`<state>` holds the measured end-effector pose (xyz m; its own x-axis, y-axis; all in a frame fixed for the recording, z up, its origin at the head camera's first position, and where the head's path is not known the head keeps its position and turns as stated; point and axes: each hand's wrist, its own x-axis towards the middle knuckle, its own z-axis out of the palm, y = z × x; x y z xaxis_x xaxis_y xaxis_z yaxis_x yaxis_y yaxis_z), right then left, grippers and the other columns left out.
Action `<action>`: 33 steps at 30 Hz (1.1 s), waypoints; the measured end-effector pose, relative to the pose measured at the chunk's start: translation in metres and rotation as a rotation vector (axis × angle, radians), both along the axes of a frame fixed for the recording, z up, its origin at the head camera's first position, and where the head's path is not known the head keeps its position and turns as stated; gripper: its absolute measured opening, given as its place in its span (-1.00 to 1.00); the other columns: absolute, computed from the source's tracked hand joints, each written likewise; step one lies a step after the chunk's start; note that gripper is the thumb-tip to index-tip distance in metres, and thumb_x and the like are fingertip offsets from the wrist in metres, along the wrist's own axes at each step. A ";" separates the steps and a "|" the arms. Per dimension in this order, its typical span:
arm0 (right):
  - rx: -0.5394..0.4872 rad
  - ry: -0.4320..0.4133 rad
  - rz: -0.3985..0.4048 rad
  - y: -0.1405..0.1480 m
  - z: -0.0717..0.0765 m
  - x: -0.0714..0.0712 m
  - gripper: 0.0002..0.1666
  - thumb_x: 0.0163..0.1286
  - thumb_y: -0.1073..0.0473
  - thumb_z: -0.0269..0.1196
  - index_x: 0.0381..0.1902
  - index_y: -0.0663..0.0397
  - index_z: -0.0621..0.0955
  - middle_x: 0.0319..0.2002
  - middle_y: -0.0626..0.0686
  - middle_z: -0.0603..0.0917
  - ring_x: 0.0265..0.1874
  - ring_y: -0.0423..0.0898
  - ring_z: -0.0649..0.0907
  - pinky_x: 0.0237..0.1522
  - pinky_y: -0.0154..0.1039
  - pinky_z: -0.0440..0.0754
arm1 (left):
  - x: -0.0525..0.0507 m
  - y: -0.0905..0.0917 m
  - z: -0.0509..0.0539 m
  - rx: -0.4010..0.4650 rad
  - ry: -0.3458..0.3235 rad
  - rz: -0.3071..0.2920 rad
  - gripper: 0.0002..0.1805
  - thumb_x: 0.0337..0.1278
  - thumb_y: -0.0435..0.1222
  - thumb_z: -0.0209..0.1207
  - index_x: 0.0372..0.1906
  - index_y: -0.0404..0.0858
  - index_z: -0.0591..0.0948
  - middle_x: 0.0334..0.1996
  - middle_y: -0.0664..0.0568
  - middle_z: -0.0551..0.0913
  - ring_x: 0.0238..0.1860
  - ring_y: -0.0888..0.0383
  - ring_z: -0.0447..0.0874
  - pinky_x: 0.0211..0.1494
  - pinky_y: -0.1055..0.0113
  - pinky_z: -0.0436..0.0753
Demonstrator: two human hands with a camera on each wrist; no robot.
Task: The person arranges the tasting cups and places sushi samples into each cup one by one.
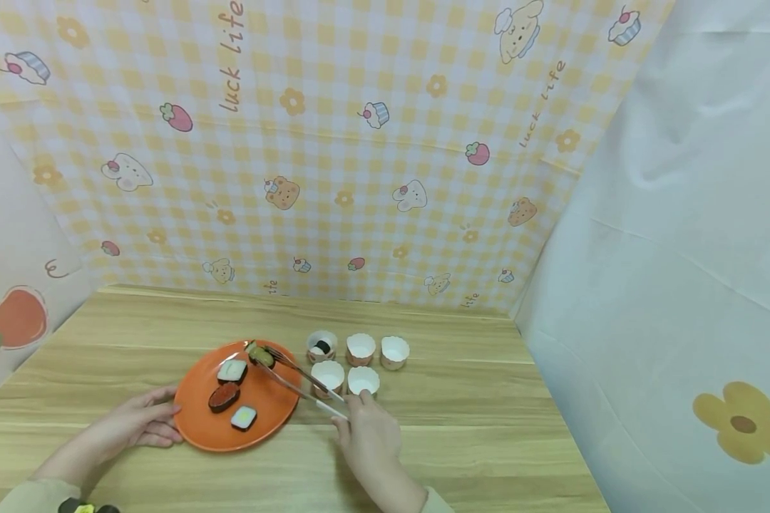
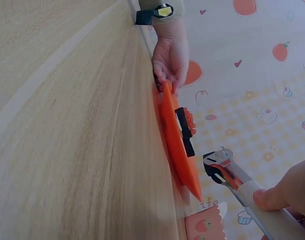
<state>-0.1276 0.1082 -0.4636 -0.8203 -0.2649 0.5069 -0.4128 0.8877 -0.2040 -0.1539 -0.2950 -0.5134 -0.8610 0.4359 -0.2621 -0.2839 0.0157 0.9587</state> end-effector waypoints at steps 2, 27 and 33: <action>-0.002 0.005 -0.002 0.002 0.001 0.001 -0.63 0.00 0.00 0.50 -0.28 0.05 0.69 -0.53 -0.17 0.44 -0.71 -0.36 0.31 -0.78 -0.45 0.29 | 0.000 0.000 0.000 0.002 0.003 -0.003 -0.18 0.45 -0.29 -0.08 0.35 -0.64 -0.36 -0.33 -0.21 0.66 -0.29 -0.08 0.71 -0.17 0.08 0.70; -0.081 -0.011 -0.074 0.027 0.013 0.011 -0.65 -0.02 0.06 0.52 -0.28 0.03 0.68 -0.39 -0.08 0.65 -0.63 -0.28 0.53 -0.70 -0.47 0.38 | 0.002 0.000 0.002 0.007 0.008 -0.001 -0.19 0.45 -0.31 -0.08 0.35 -0.65 -0.35 -0.33 -0.21 0.67 -0.29 -0.07 0.71 -0.17 0.09 0.70; -0.103 -0.006 -0.076 0.032 0.016 0.011 -0.65 -0.01 0.08 0.51 -0.27 0.08 0.69 -0.41 -0.08 0.64 -0.63 -0.29 0.50 -0.69 -0.47 0.39 | 0.001 0.000 0.002 0.002 0.015 -0.008 -0.18 0.44 -0.30 -0.07 0.35 -0.65 -0.36 -0.32 -0.22 0.67 -0.28 -0.07 0.71 -0.16 0.08 0.70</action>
<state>-0.1162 0.1400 -0.4480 -0.8394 -0.1489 0.5228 -0.3435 0.8907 -0.2977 -0.1526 -0.2946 -0.5110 -0.8612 0.4433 -0.2487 -0.2697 0.0162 0.9628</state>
